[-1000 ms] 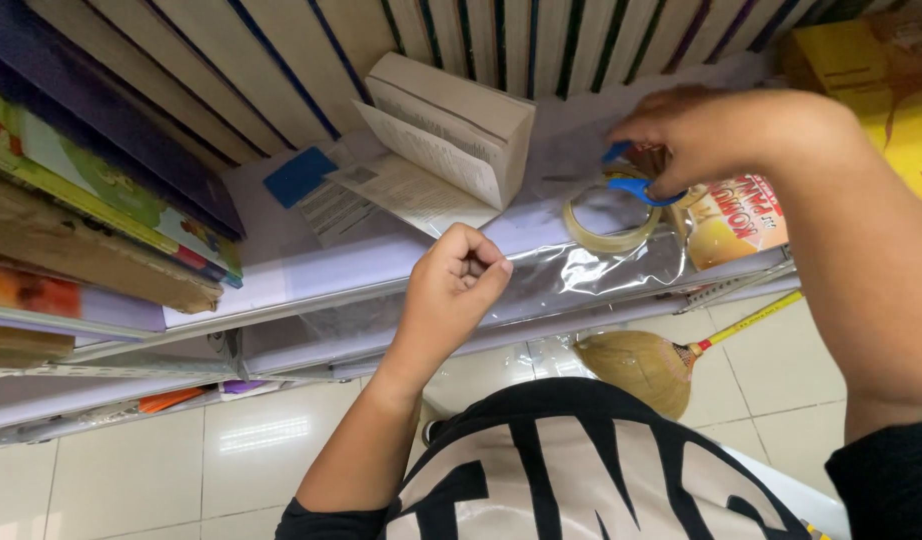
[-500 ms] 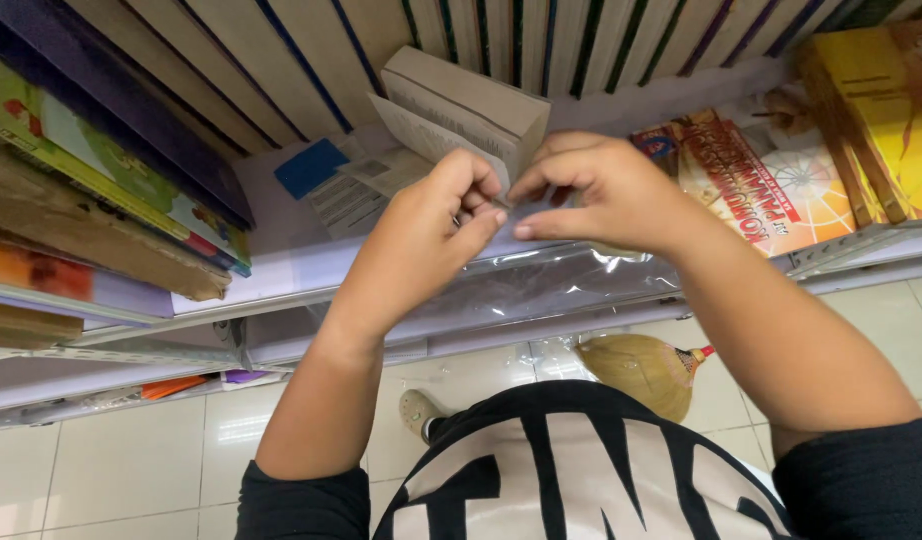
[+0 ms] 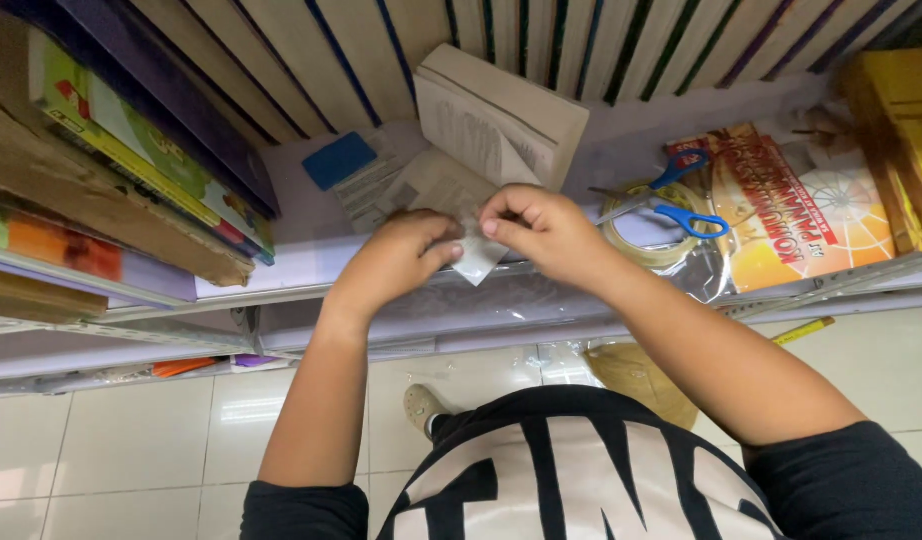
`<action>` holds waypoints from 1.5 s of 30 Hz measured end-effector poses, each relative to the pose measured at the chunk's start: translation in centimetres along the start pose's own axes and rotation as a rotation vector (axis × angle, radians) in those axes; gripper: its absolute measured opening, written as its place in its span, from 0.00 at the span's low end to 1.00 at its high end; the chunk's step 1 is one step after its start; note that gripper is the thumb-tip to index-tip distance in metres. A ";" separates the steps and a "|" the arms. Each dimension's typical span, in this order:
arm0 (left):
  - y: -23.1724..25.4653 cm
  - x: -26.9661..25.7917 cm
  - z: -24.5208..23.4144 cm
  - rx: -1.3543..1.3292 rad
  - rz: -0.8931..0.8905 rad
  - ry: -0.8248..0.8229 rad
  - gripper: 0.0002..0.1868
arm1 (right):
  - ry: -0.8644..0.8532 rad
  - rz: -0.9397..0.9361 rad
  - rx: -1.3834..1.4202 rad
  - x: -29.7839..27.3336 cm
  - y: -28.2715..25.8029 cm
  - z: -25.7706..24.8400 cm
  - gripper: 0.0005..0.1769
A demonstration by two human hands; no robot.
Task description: Applying a plastic protective cover to a book using tape and scissors.
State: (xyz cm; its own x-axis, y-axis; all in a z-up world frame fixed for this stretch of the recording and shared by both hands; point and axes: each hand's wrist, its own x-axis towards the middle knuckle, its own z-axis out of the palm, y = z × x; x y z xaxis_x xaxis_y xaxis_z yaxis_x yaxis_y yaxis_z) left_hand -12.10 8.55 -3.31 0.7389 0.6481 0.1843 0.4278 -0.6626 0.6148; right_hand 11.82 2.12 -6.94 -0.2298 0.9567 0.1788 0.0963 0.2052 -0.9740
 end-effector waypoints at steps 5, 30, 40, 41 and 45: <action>-1.4 -1.5 0.5 -0.060 0.059 0.015 0.14 | 0.069 -0.032 -0.193 0.3 0.0 2.1 0.12; -3.1 0.4 0.4 0.550 0.929 0.063 0.06 | 0.374 0.152 0.128 -1.9 3.1 2.9 0.15; -3.8 -0.5 1.4 0.373 0.750 0.011 0.04 | 0.392 0.139 -0.222 -2.6 -2.1 6.9 0.29; -3.8 -0.5 1.3 0.341 0.746 0.021 0.04 | 0.388 0.172 -0.240 -2.6 -2.1 7.0 0.32; -3.6 -0.5 0.7 0.288 0.735 0.007 0.04 | 0.349 0.139 -0.362 -2.5 -2.2 6.9 0.39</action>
State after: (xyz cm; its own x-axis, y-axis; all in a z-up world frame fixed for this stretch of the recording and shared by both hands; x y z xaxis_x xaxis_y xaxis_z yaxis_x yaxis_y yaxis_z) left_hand -13.67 10.40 -6.16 0.8815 0.0078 0.4722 -0.0506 -0.9926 0.1108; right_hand 5.48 -2.16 -6.19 0.1399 0.9791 0.1474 0.4458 0.0707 -0.8923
